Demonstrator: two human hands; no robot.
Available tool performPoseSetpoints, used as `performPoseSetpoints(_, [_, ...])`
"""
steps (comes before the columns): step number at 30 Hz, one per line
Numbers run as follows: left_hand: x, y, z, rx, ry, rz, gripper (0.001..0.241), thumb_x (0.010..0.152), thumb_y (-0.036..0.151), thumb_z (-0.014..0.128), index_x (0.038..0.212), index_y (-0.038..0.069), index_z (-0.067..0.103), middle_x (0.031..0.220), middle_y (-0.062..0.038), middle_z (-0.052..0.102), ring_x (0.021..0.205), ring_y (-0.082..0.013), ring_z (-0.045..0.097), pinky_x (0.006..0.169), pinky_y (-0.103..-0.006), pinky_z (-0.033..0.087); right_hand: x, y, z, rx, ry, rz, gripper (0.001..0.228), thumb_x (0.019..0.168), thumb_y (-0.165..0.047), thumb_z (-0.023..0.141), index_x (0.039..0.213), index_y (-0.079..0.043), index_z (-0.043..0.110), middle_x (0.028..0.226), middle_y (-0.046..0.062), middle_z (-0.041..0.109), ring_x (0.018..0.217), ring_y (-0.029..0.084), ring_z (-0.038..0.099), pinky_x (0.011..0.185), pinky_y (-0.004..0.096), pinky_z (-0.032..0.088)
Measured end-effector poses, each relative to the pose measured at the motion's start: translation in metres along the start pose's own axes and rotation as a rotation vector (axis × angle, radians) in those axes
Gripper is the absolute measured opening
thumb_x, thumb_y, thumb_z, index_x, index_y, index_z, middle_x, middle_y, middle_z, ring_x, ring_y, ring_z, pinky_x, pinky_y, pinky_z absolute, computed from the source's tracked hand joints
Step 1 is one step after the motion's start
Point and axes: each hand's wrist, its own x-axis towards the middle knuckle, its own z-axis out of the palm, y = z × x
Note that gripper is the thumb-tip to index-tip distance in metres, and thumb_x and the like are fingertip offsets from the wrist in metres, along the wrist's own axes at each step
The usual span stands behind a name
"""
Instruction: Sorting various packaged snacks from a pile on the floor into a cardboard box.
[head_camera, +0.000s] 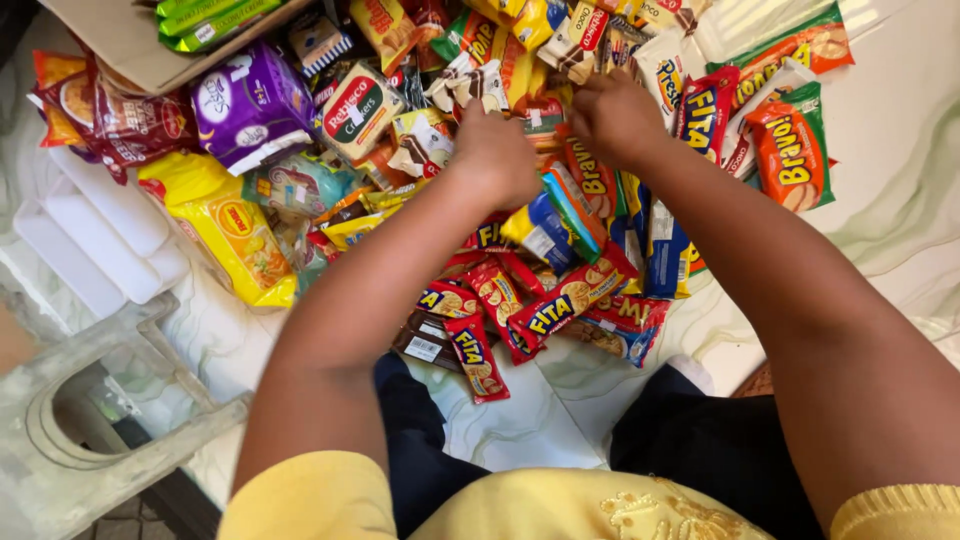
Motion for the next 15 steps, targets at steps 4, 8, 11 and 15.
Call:
performPoseSetpoints(4, [0.087,0.018,0.03,-0.41,0.173,-0.042,0.031,0.091,0.022,0.056,0.109,0.012,0.078,0.115,-0.016,0.074,0.108,-0.0378,0.071,0.101,-0.0563,0.047,-0.006,0.034,0.009,0.096,0.067,0.172,0.015,0.102,-0.025,0.069,0.099,-0.011,0.074,0.109,0.008,0.067,0.107,0.034,0.059,0.09,0.047,0.052])
performPoseSetpoints(8, [0.148,0.032,0.043,-0.779,0.248,-0.297,0.026,0.085,0.022,0.062,0.102,0.011,0.077,0.11,-0.016,0.073,0.102,-0.0379,0.072,0.083,-0.0498,0.059,-0.003,0.038,-0.01,-0.061,0.265,0.216,0.023,0.087,-0.022,0.074,0.108,-0.015,0.08,0.124,0.009,0.064,0.114,0.038,0.053,0.092,0.046,0.053])
performPoseSetpoints(11, [0.133,0.042,0.016,-0.984,0.281,-0.409,0.037,0.097,0.041,0.061,0.107,0.01,0.076,0.115,-0.019,0.073,0.108,-0.0391,0.071,0.092,-0.0507,0.056,-0.005,0.045,-0.003,-0.074,0.264,0.286,0.03,0.082,-0.025,0.078,0.11,-0.015,0.081,0.135,0.012,0.058,0.118,0.04,0.05,0.09,0.046,0.052])
performPoseSetpoints(15, [0.16,0.063,0.021,-0.994,0.439,-0.556,0.046,0.088,0.041,0.068,0.116,0.005,0.065,0.115,-0.019,0.072,0.109,-0.0385,0.069,0.087,-0.051,0.058,-0.002,0.063,-0.003,-0.083,0.196,0.297,0.024,0.084,-0.025,0.081,0.106,-0.015,0.081,0.137,0.011,0.056,0.119,0.041,0.048,0.092,0.046,0.053])
